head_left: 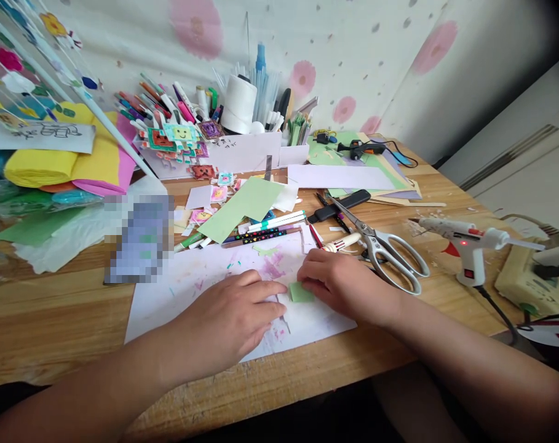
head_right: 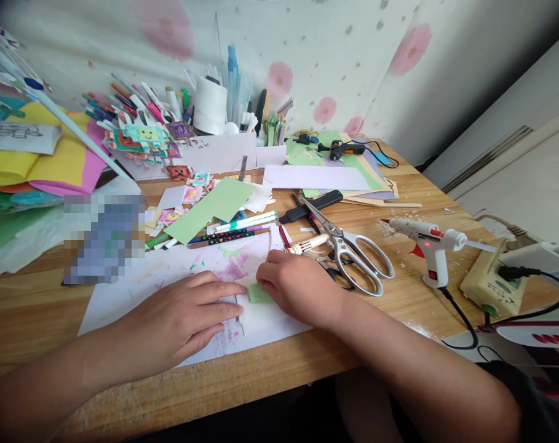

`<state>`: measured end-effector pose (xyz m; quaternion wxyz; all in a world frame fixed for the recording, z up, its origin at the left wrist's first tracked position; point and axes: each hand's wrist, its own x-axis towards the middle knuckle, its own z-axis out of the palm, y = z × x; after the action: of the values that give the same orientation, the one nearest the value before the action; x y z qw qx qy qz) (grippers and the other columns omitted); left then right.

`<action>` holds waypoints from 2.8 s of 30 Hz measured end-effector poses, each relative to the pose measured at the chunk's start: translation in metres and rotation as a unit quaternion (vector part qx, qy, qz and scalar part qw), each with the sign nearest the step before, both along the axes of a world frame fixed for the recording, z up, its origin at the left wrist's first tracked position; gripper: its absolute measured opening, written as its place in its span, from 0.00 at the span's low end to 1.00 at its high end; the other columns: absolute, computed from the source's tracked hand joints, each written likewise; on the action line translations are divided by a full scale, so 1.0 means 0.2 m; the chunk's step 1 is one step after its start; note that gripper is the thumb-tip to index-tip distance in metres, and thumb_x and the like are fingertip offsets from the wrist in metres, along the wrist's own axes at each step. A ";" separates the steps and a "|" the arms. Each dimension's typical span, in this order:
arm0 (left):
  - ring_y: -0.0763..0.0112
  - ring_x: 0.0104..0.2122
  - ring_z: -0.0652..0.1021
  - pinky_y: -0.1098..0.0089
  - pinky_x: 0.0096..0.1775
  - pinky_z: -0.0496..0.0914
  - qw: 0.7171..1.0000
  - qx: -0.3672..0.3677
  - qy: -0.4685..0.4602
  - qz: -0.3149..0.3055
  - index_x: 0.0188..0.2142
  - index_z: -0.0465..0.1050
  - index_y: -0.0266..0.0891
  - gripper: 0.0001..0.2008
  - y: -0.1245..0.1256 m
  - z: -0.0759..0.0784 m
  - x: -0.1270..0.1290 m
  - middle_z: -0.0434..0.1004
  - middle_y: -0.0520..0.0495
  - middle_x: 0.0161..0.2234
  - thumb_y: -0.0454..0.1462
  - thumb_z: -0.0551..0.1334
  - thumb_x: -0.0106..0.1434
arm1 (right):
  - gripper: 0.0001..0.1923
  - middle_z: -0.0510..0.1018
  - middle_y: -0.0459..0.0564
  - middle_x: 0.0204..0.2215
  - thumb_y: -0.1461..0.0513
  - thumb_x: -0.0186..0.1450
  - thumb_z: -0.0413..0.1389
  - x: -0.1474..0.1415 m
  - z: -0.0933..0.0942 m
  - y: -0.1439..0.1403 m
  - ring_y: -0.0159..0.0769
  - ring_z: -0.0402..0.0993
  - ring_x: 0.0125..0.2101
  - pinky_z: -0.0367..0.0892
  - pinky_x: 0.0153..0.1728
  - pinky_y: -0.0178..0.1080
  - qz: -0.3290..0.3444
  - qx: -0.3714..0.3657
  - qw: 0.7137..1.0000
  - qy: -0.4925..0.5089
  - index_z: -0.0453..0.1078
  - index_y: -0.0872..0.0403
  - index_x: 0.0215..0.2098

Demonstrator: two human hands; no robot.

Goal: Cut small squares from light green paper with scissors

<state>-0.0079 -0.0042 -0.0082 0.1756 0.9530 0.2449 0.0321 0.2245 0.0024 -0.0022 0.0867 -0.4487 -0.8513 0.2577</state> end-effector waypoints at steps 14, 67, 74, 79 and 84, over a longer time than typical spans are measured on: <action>0.61 0.43 0.72 0.60 0.43 0.67 0.999 0.022 -0.029 0.005 0.40 0.74 0.42 0.11 0.00 0.00 -0.01 0.72 0.48 0.52 0.31 0.56 0.62 | 0.06 0.74 0.47 0.30 0.65 0.65 0.50 0.16 0.00 0.02 0.32 0.69 0.29 0.65 0.29 0.33 -0.098 -0.024 0.990 0.100 0.69 0.54 0.35; 0.72 0.23 0.74 0.71 0.26 0.67 0.669 -0.507 -0.381 0.387 0.31 0.72 0.36 0.23 0.12 0.03 -0.06 0.78 0.46 0.28 0.55 0.58 0.57 | 0.07 0.72 0.42 0.23 0.59 0.54 0.61 0.06 0.12 0.27 0.31 0.67 0.23 0.64 0.26 0.36 -0.317 0.017 0.814 0.487 0.67 0.51 0.28; 0.68 0.31 0.76 0.70 0.32 0.70 0.637 -0.587 -0.410 0.285 0.41 0.74 0.37 0.17 0.06 0.04 0.00 0.78 0.45 0.33 0.44 0.67 0.55 | 0.10 0.78 0.48 0.29 0.55 0.60 0.55 0.11 0.11 0.09 0.35 0.73 0.27 0.69 0.29 0.38 -0.250 0.007 0.910 0.330 0.71 0.52 0.35; 0.68 0.32 0.76 0.69 0.34 0.70 0.617 -0.543 -0.448 0.352 0.36 0.75 0.36 0.11 0.05 0.03 0.02 0.79 0.47 0.32 0.40 0.68 0.54 | 0.17 0.73 0.58 0.47 0.59 0.59 0.54 0.36 0.06 0.00 0.55 0.68 0.47 0.59 0.49 0.56 -0.269 0.097 0.955 0.084 0.73 0.52 0.46; 0.68 0.34 0.76 0.68 0.36 0.71 0.582 -0.526 -0.507 0.358 0.42 0.72 0.39 0.15 0.06 0.03 0.02 0.79 0.47 0.37 0.38 0.68 0.55 | 0.23 0.76 0.62 0.44 0.61 0.57 0.54 0.60 -0.08 -0.05 0.61 0.74 0.40 0.66 0.39 0.57 -0.306 0.105 0.943 -0.076 0.69 0.55 0.51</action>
<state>-0.0047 0.0084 -0.0018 0.7157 0.3586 0.4111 0.4360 0.3452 -0.0075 -0.0181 0.1429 -0.6939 -0.6995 0.0931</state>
